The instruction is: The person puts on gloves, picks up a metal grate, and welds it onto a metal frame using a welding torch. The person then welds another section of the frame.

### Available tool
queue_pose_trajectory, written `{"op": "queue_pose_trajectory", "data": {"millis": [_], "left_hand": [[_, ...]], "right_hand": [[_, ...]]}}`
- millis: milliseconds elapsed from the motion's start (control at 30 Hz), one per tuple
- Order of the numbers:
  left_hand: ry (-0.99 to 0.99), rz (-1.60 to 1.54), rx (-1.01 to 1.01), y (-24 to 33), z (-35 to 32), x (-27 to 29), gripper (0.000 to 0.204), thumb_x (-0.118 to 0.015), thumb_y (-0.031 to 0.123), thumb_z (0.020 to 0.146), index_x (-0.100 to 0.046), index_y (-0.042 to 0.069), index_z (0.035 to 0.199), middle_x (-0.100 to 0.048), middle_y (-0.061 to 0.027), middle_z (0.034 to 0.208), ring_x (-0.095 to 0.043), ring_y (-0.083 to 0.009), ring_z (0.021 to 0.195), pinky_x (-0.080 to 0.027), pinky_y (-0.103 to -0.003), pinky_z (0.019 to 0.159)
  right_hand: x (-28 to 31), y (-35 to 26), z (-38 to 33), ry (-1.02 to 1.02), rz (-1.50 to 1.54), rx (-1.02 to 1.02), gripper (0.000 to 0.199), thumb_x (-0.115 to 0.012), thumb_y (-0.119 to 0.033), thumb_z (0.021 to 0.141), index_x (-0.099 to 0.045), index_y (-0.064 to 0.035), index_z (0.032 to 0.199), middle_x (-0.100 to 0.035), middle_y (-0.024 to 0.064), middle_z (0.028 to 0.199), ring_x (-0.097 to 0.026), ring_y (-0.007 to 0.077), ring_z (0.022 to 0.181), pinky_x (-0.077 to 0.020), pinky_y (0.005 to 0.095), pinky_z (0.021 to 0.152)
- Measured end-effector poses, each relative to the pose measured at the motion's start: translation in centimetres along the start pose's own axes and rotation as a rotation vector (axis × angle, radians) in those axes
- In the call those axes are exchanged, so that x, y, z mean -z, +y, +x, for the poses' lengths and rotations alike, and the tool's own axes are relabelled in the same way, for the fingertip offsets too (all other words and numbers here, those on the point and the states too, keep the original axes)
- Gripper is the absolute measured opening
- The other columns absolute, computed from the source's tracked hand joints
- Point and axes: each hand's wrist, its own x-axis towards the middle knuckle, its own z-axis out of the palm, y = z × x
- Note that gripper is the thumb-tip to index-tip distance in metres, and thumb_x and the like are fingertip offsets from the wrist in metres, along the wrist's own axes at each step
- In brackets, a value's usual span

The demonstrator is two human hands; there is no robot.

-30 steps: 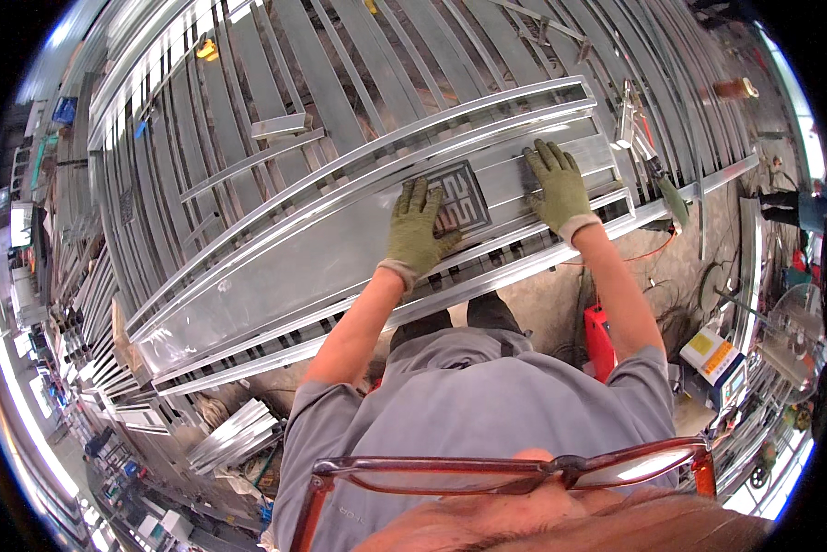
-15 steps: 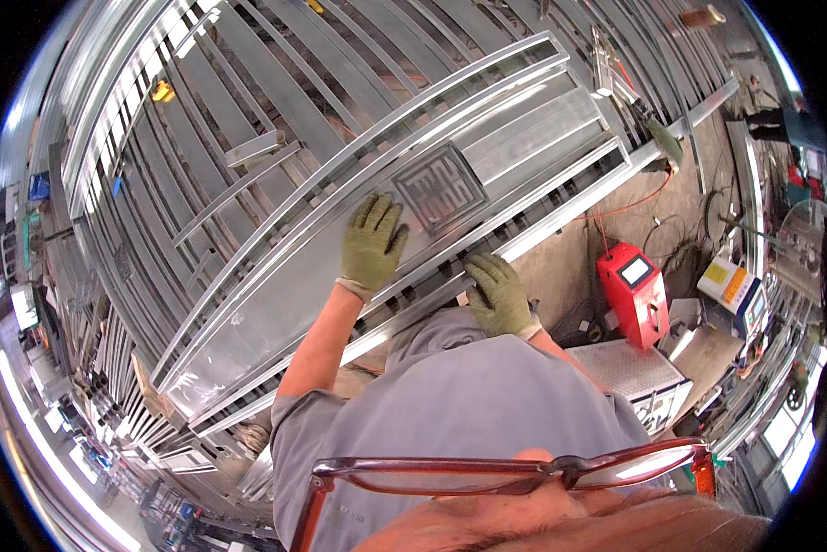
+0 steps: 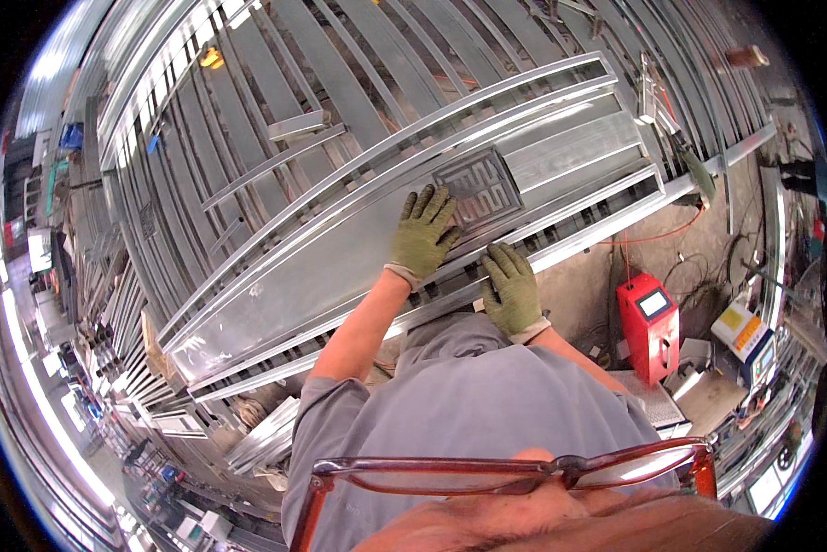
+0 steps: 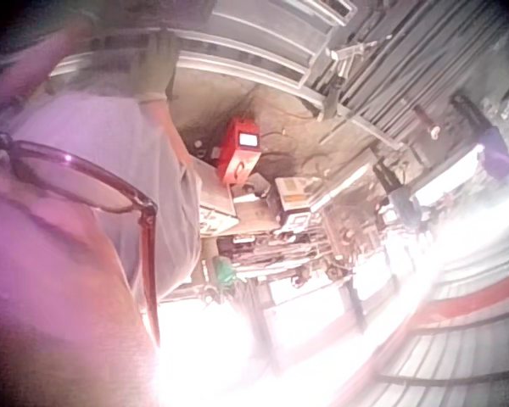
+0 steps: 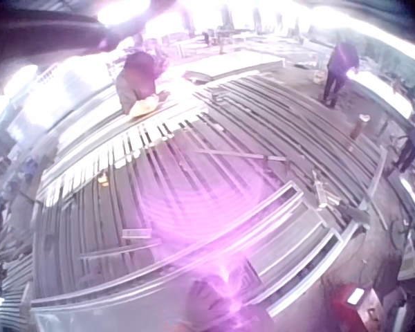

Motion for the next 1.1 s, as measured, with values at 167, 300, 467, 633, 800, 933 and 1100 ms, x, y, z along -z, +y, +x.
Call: {"op": "queue_pose_trajectory", "data": {"millis": [167,300,467,633,800,933,1100], "left_hand": [[0.049,-0.029,-0.021,-0.2,0.1,-0.3,0.063,-0.073,0.039,0.101,-0.064,0.008,0.154,-0.049,-0.0171,0.172,-0.043,-0.0433,0.159,-0.028,-0.058,0.135],[0.075,-0.03,-0.051,-0.2,-0.2,-0.4,0.06,-0.074,0.034,0.1,-0.065,0.006,0.152,-0.053,-0.0185,0.169,-0.045,-0.0459,0.156,-0.032,-0.059,0.133],[0.163,-0.11,-0.117,-0.6,0.1,-1.2,0.057,-0.077,0.027,0.098,-0.066,0.002,0.149,-0.053,-0.0228,0.166,-0.048,-0.0488,0.153,-0.034,-0.061,0.131],[0.125,-0.13,-0.091,0.0,0.2,-0.9,0.056,-0.072,0.027,0.101,-0.065,-0.001,0.149,-0.053,-0.0218,0.166,-0.047,-0.0452,0.154,-0.032,-0.059,0.132],[0.134,-0.128,-0.086,-0.2,-0.1,-1.1,0.058,-0.072,0.024,0.1,-0.063,-0.002,0.151,-0.052,-0.0218,0.166,-0.046,-0.0447,0.155,-0.032,-0.06,0.132],[0.151,-0.12,-0.096,-0.4,-0.1,-2.0,0.059,-0.072,0.024,0.1,-0.061,-0.001,0.153,-0.05,-0.021,0.169,-0.046,-0.0445,0.155,-0.032,-0.06,0.132],[0.152,-0.101,-0.075,-0.9,-0.4,-3.1,0.061,-0.069,0.028,0.103,-0.06,0.002,0.156,-0.047,-0.0195,0.172,-0.046,-0.048,0.154,-0.031,-0.061,0.131]], "right_hand": [[-0.1,-0.1,-0.2,-0.032,-0.052,-0.003,0.052,-0.072,-0.014,0.087,-0.071,0.0001,0.136,-0.063,0.0215,0.153,-0.053,0.0444,0.147,-0.0402,0.0576,0.127],[-1.0,-1.0,-0.3,0.033,-0.089,-0.045,0.05,-0.072,-0.014,0.087,-0.072,0.0002,0.135,-0.064,0.0219,0.153,-0.054,0.0451,0.146,-0.0399,0.0583,0.127],[-2.9,-3.0,-0.1,0.16,-0.148,-0.152,0.045,-0.073,-0.01,0.089,-0.072,0.0018,0.132,-0.065,0.0234,0.15,-0.056,0.0464,0.143,-0.041,0.059,0.127],[-3.8,-3.2,-0.3,0.228,-0.132,-0.169,0.046,-0.075,-0.01,0.088,-0.071,0.0011,0.133,-0.065,0.0223,0.148,-0.055,0.0459,0.144,-0.0408,0.0591,0.127],[-3.6,-3.7,0.1,0.219,-0.106,-0.199,0.046,-0.075,-0.009,0.085,-0.071,0.0015,0.131,-0.064,0.0218,0.149,-0.054,0.0459,0.145,-0.041,0.0588,0.127],[-3.2,-4.3,0.3,0.217,-0.115,-0.225,0.045,-0.074,-0.007,0.085,-0.072,0.0009,0.129,-0.065,0.0216,0.148,-0.054,0.0455,0.145,-0.0413,0.0576,0.127],[-3.1,-4.4,0.4,0.22,-0.107,-0.235,0.039,-0.073,-0.007,0.089,-0.074,0.0005,0.127,-0.066,0.0213,0.147,-0.056,0.0453,0.144,-0.0426,0.0562,0.127]]}}
